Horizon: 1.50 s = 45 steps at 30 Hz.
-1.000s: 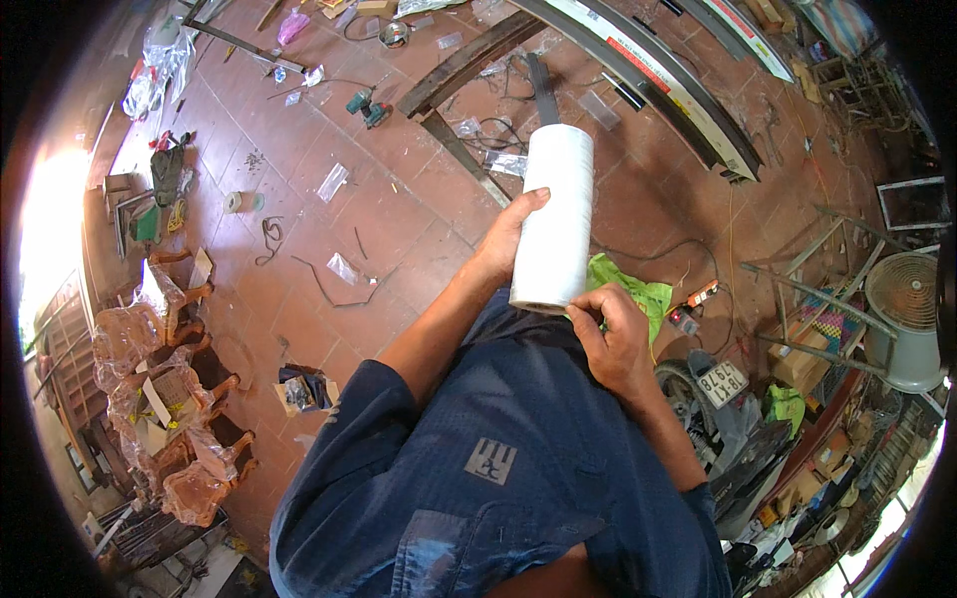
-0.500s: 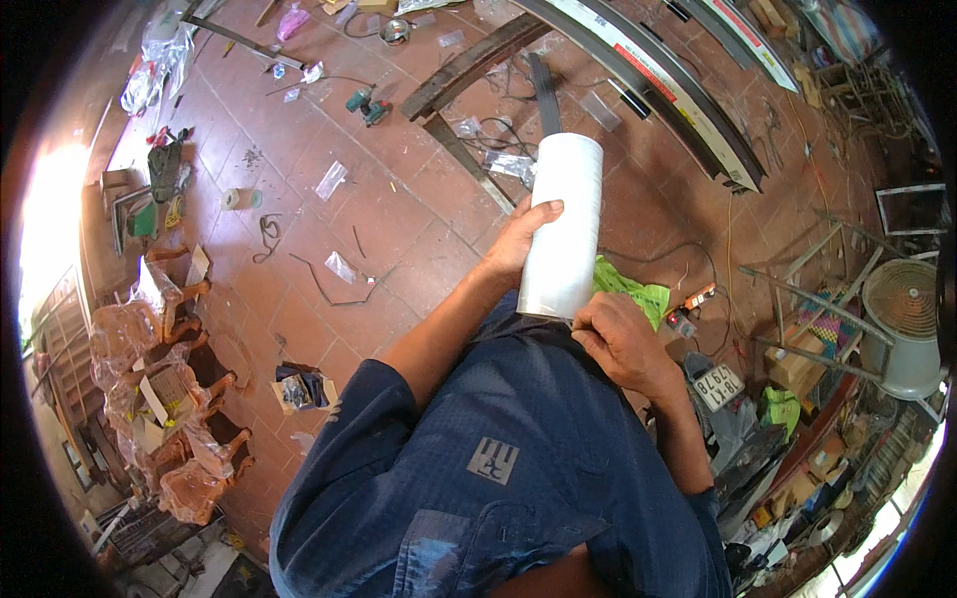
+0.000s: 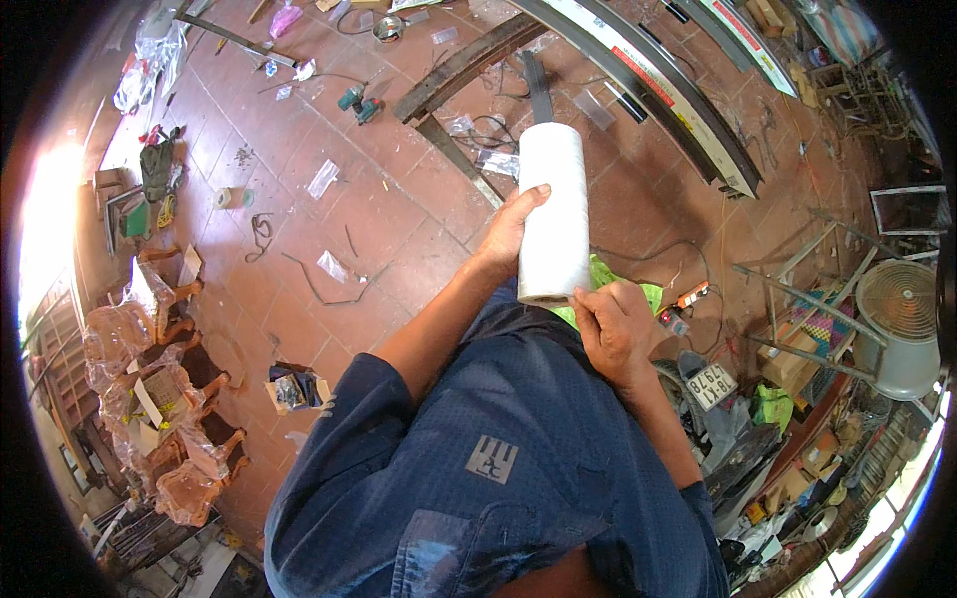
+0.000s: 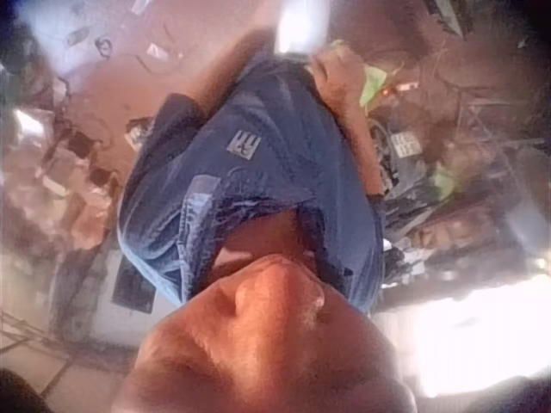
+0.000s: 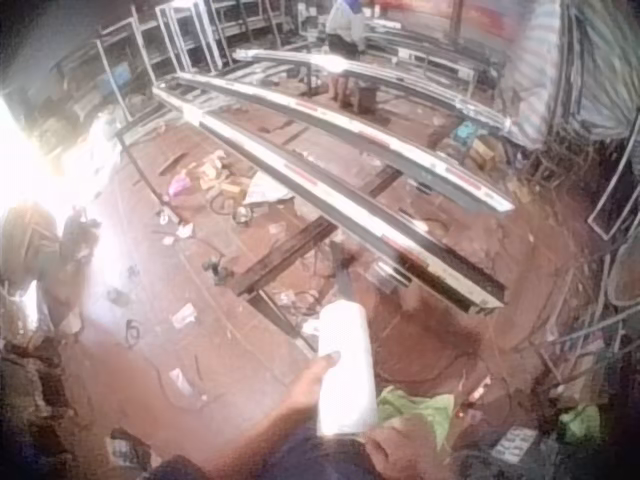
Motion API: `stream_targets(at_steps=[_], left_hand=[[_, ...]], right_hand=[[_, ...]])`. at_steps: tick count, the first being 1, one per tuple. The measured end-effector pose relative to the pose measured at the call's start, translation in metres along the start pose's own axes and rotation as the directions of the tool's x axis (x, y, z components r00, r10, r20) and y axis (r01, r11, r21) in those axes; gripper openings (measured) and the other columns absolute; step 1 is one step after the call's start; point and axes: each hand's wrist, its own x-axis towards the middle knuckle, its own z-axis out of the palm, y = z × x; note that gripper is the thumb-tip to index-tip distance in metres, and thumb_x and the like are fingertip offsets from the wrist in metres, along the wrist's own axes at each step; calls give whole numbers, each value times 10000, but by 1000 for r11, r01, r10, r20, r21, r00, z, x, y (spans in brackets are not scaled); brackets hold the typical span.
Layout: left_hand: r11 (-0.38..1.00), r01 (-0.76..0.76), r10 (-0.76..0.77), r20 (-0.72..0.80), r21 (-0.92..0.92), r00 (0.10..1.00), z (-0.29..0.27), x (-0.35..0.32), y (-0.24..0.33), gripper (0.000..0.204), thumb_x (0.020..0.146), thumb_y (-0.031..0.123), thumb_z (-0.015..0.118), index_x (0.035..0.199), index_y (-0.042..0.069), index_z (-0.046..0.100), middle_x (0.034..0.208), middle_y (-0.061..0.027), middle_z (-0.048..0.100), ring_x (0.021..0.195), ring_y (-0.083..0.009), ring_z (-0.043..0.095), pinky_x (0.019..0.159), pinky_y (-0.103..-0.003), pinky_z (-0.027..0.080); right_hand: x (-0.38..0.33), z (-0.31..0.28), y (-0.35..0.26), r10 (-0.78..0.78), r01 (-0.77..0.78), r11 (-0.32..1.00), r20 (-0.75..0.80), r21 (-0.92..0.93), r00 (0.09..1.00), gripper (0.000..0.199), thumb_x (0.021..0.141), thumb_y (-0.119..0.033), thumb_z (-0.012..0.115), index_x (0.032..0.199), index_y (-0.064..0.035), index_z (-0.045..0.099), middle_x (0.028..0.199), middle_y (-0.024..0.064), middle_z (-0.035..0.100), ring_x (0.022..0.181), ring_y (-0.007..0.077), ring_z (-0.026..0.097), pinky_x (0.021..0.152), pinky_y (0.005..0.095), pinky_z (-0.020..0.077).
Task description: The person wraps a long metal frame with a roll of clear plastic wrap, smoothing it along the length. They then sit on the floor and use a utility knife to cut a small metal strip, handling the strip and knife with both hands.
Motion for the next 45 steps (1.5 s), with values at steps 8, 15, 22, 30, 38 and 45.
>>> stream_targets(at_steps=[8, 15, 22, 30, 38, 45], left_hand=[[974, 97, -106, -30, -205, 994, 3, 0, -3, 543, 987, 457, 589, 1286, 5, 574, 1083, -153, 693, 918, -268, 697, 843, -420, 580], [997, -31, 17, -189, -73, 982, -4, 6, -16, 522, 969, 437, 614, 1274, 16, 575, 1064, -141, 684, 932, -265, 688, 840, -427, 574], [990, -66, 18, -346, -127, 938, -5, 18, -31, 471, 956, 370, 650, 1249, 6, 587, 1023, -132, 680, 874, -257, 685, 793, -418, 576], [976, -116, 36, -387, -186, 921, 2, 21, -25, 515, 909, 294, 732, 1286, -11, 561, 1074, -136, 672, 925, -250, 685, 813, -411, 576], [938, -74, -49, -341, -339, 939, -14, 23, -32, 582, 943, 448, 657, 1310, 6, 569, 1130, -156, 684, 946, -302, 693, 872, -443, 565], [901, -117, -4, -277, -418, 961, -22, 4, -9, 617, 986, 469, 555, 1385, 0, 519, 1233, -181, 667, 1080, -340, 668, 992, -480, 540]], right_hand=[[9, 4, 5, 0, -1, 998, 6, 61, 1000, 230, 825, -28, 787, 989, -73, 632, 844, 72, 583, 788, 291, 582, 745, 398, 447], [14, -24, 17, 89, -239, 925, 444, 296, 892, 174, 843, -61, 742, 958, -44, 613, 950, 104, 570, 934, 286, 578, 817, 377, 457], [13, -21, 11, 329, -422, 899, 459, 114, 825, 200, 849, -133, 749, 980, -30, 637, 880, 127, 633, 757, 304, 647, 708, 396, 518], [15, -8, 4, 4, -167, 952, 530, 259, 848, 182, 907, -270, 717, 937, -92, 697, 770, 124, 645, 732, 378, 657, 698, 508, 515], [2, -27, 12, 147, -56, 987, 710, -150, 689, 270, 846, -325, 780, 799, -70, 705, 1016, 87, 684, 931, 294, 665, 827, 455, 510], [-34, -38, 46, 138, -140, 987, 38, 74, 990, 273, 885, -194, 784, 711, -30, 652, 1155, 145, 718, 1039, 312, 680, 844, 425, 535]])
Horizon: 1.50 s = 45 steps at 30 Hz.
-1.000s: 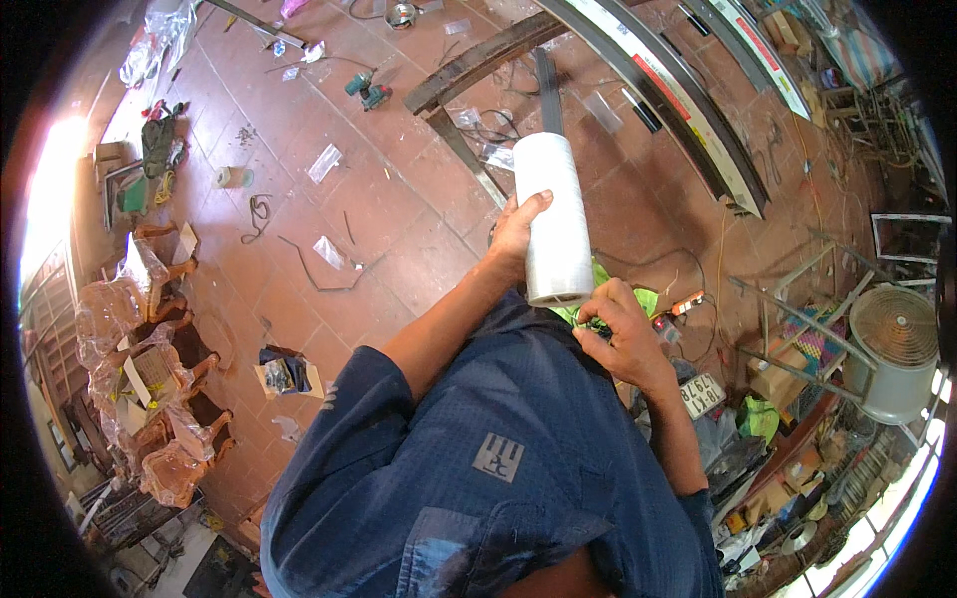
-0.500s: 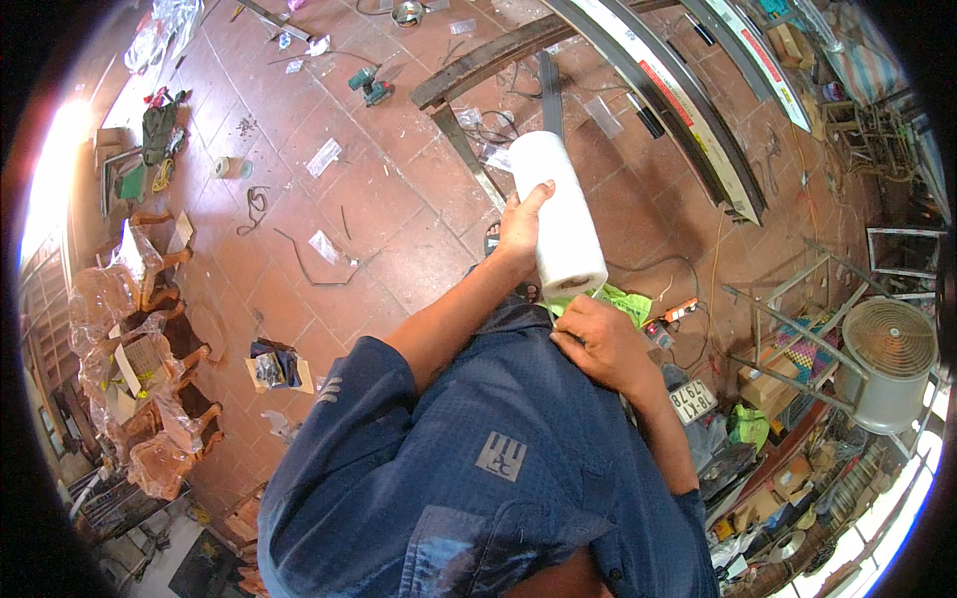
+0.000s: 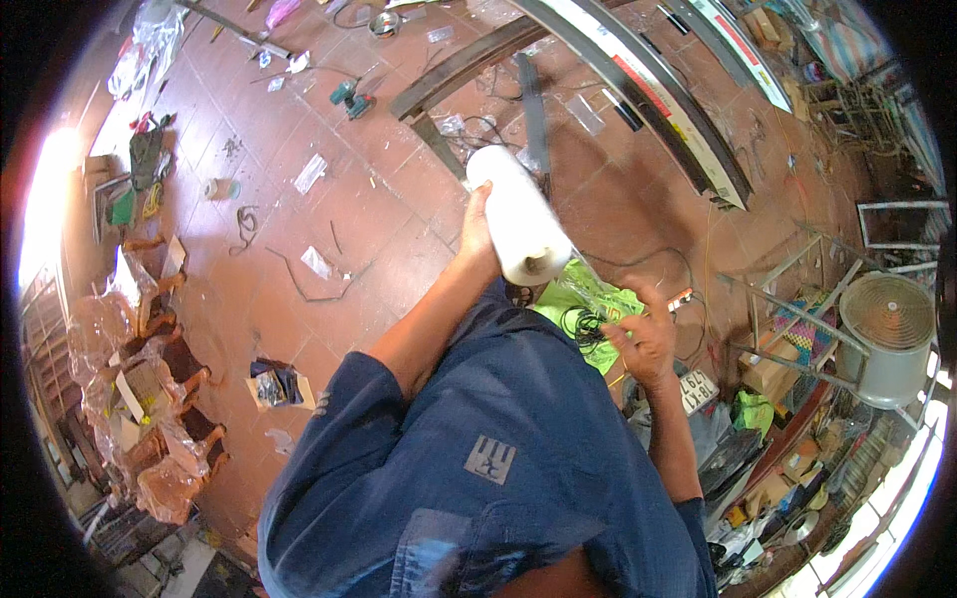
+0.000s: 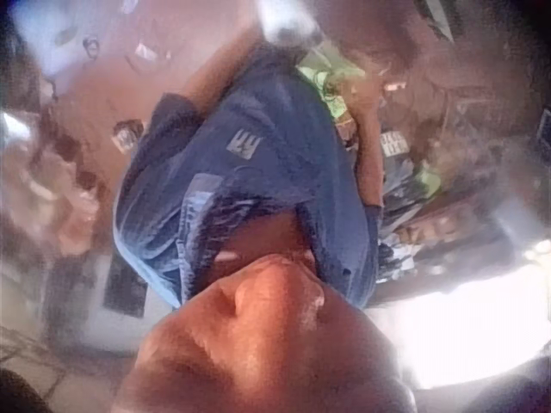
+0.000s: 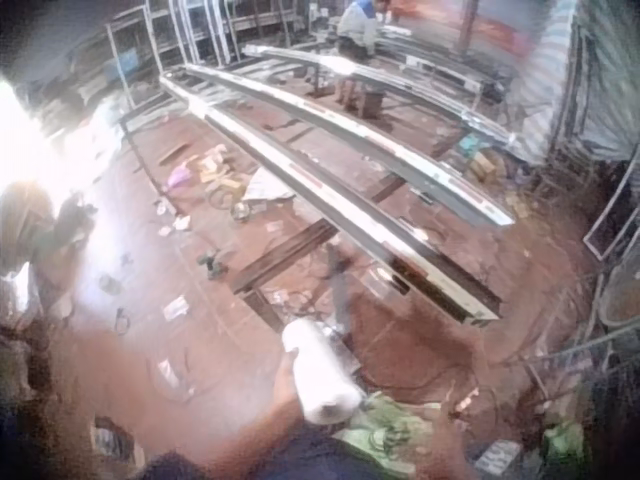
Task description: The person wraps a long metal frame with a roll of clear plastic wrap, smoothing it along the length. They then sit on the floor and use a utility knife to cut a small metal strip, handling the strip and knife with both hands.
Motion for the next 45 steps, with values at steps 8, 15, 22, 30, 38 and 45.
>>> stream_targets(at_steps=[8, 15, 22, 30, 38, 45], left_hand=[[969, -148, 111, 183, 199, 977, -10, -11, 12, 518, 995, 462, 542, 1308, 50, 576, 1168, -140, 695, 1032, -289, 694, 919, -455, 585], [1000, 3, -9, 280, 21, 960, 33, -34, 36, 881, 903, 757, 552, 1413, 39, 524, 1214, -181, 680, 1050, -335, 694, 909, -488, 596], [983, -24, -69, 488, 182, 870, 60, -39, 57, 883, 898, 735, 587, 1403, 13, 533, 1270, -180, 670, 1109, -311, 680, 953, -461, 576], [913, -199, -37, 559, 355, 828, 76, -33, 61, 820, 939, 670, 592, 1418, 9, 508, 1281, -154, 659, 1151, -287, 665, 1002, -432, 551], [944, -167, -17, 547, 286, 837, 83, -16, 54, 841, 949, 689, 567, 1448, 16, 494, 1322, -142, 644, 1171, -282, 651, 1014, -431, 542], [984, -117, 23, 555, 135, 831, 92, -9, 49, 1004, 867, 788, 596, 1505, 28, 442, 1408, -140, 596, 1258, -296, 600, 1075, -463, 502]], right_hand=[[-2, 18, 17, 761, -210, -2, 137, 978, 634, 215, 1015, -232, 632, 860, -83, 624, 944, 154, 751, 834, 282, 736, 793, 429, 609], [-25, 61, 72, 863, -153, -257, 297, 954, 408, 204, 1002, -301, 677, 980, -108, 615, 871, 103, 678, 813, 253, 676, 751, 426, 563], [43, 74, 33, 629, -349, -263, 434, 900, 646, 724, 991, -683, 512, 1418, -102, 454, 1243, 148, 615, 1096, 303, 631, 928, 502, 520], [132, 93, -23, 645, -316, 398, -18, 861, 764, 312, 1058, -318, 609, 1168, -28, 641, 1002, 19, 655, 902, 94, 567, 763, 259, 472], [151, 85, -13, 683, -271, 498, -181, 824, 707, 240, 1077, -254, 589, 945, -55, 612, 795, -18, 567, 729, 59, 493, 629, 249, 411], [175, 34, -26, 720, -207, 332, -106, 920, 686, 275, 1068, -292, 605, 873, -100, 585, 743, -39, 531, 572, 53, 457, 476, 219, 356]])
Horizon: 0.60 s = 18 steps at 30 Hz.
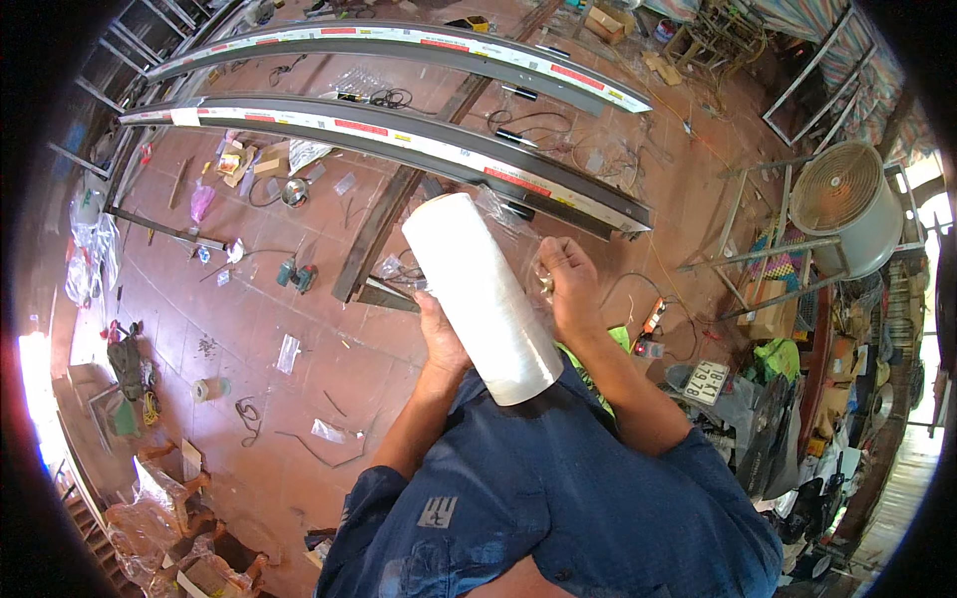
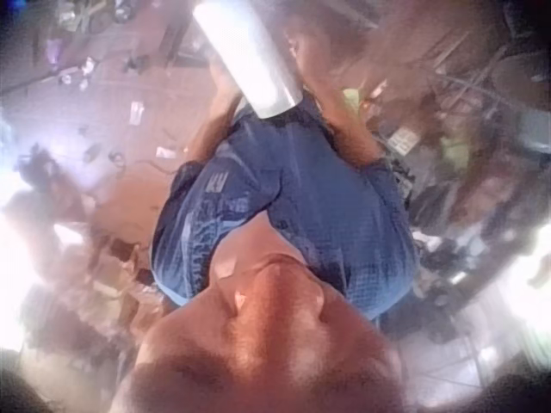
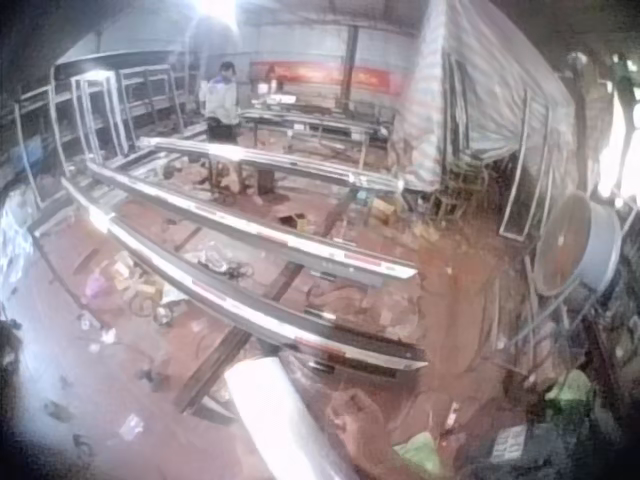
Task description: The person wraps a long metal frame with a roll of clear plastic wrap, smoothing it along the length. They then sit on the floor and use a utility knife to cut a small metal strip, handling the strip and knife with both hands.
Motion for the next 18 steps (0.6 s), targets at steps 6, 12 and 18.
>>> stream_targets(at_steps=[6, 12, 18], left_hand=[[986, -64, 48, -104, -157, 993, -1, 25, -26, 1034, 813, 830, 604, 1536, 113, 421, 1437, -114, 565, 1261, -321, 588, 1066, -503, 507], [969, -170, 138, -175, -181, 975, 20, 53, -47, 1053, 792, 845, 608, 1536, 124, 422, 1408, -116, 589, 1231, -328, 616, 1043, -521, 535], [936, -340, 298, -311, -92, 903, 50, 80, -72, 1076, 773, 841, 642, 1539, 120, 417, 1399, -121, 600, 1222, -325, 628, 1035, -521, 546]], right_hand=[[20, -10, -100, 150, -164, 973, 96, 162, 984, 247, 1036, -265, 651, 867, -95, 592, 724, -39, 525, 533, 68, 474, 448, 244, 385], [96, -49, -163, 205, -235, 967, 241, 102, 949, 229, 1009, -264, 691, 880, -88, 621, 632, -63, 439, 507, 68, 434, 449, 253, 372], [211, -72, -194, 216, -225, 974, 414, -28, 884, 226, 1012, -261, 685, 869, -100, 617, 613, -65, 419, 498, 59, 395, 440, 245, 309]])
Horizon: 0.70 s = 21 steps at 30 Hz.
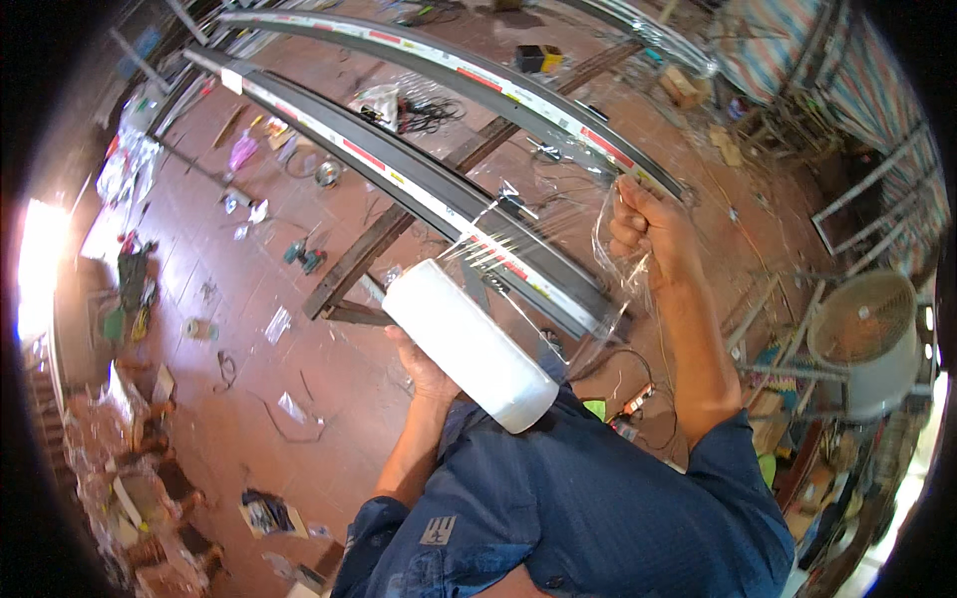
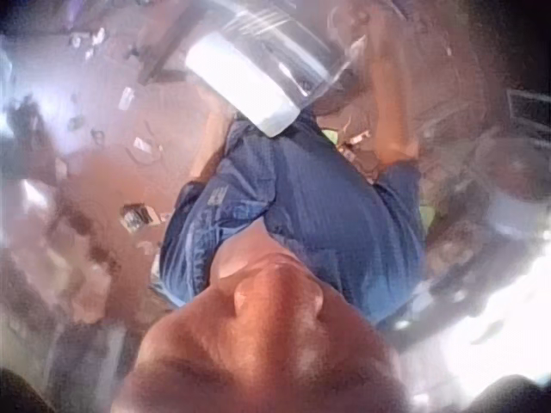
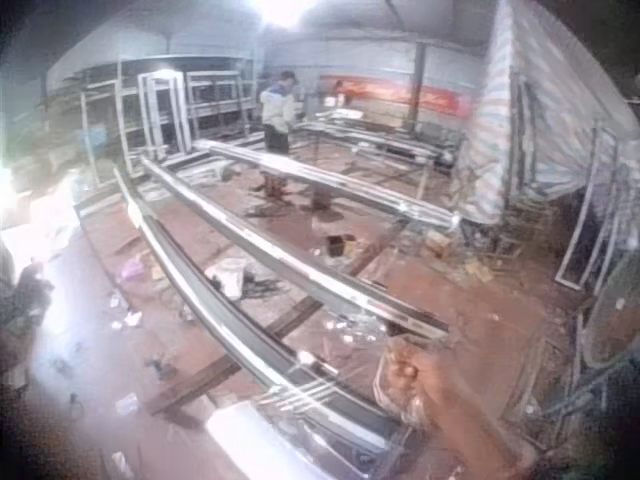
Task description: The person wraps a long metal frame with a roll of clear plastic wrap, smoothing it along the length. They then sit on the floor and use a utility knife to cut a small metal strip, handling the strip and knife with both hands.
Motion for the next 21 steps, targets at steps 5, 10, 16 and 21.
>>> stream_targets(at_steps=[5, 10, 16, 21], left_hand=[[960, -211, 236, -120, 184, 964, 23, -6, -18, 978, 855, 800, 595, 1539, 122, 425, 1398, -112, 606, 1215, -311, 635, 1028, -494, 555], [954, -198, 248, -221, 226, 943, 34, -15, -28, 947, 903, 788, 541, 1550, 111, 398, 1432, -135, 571, 1248, -324, 616, 1010, -484, 567], [966, -199, 237, -247, 167, 940, 24, 2, -37, 898, 935, 773, 500, 1545, 120, 417, 1435, -117, 569, 1234, -296, 628, 993, -476, 578], [958, -218, 270, -337, 184, 902, 39, -3, -51, 942, 890, 828, 489, 1524, 131, 444, 1312, -146, 643, 1099, -334, 694, 904, -511, 625]], right_hand=[[91, -68, 18, 89, -88, 996, 139, -11, 986, 162, 1027, -240, 665, 965, -96, 625, 644, -74, 453, 496, 36, 389, 446, 210, 312], [117, -80, 24, 163, -175, 983, 165, 57, 973, 141, 1025, -222, 667, 969, -98, 630, 648, -79, 460, 500, 28, 399, 445, 205, 315], [147, -81, 17, 146, -145, 989, 237, -20, 960, 162, 1036, -260, 652, 961, -127, 600, 635, -77, 410, 482, 35, 359, 435, 217, 291], [130, -97, 16, 187, -198, 980, 204, 33, 961, 188, 1047, -264, 632, 917, -144, 568, 644, -79, 377, 475, 39, 323, 429, 228, 264]])
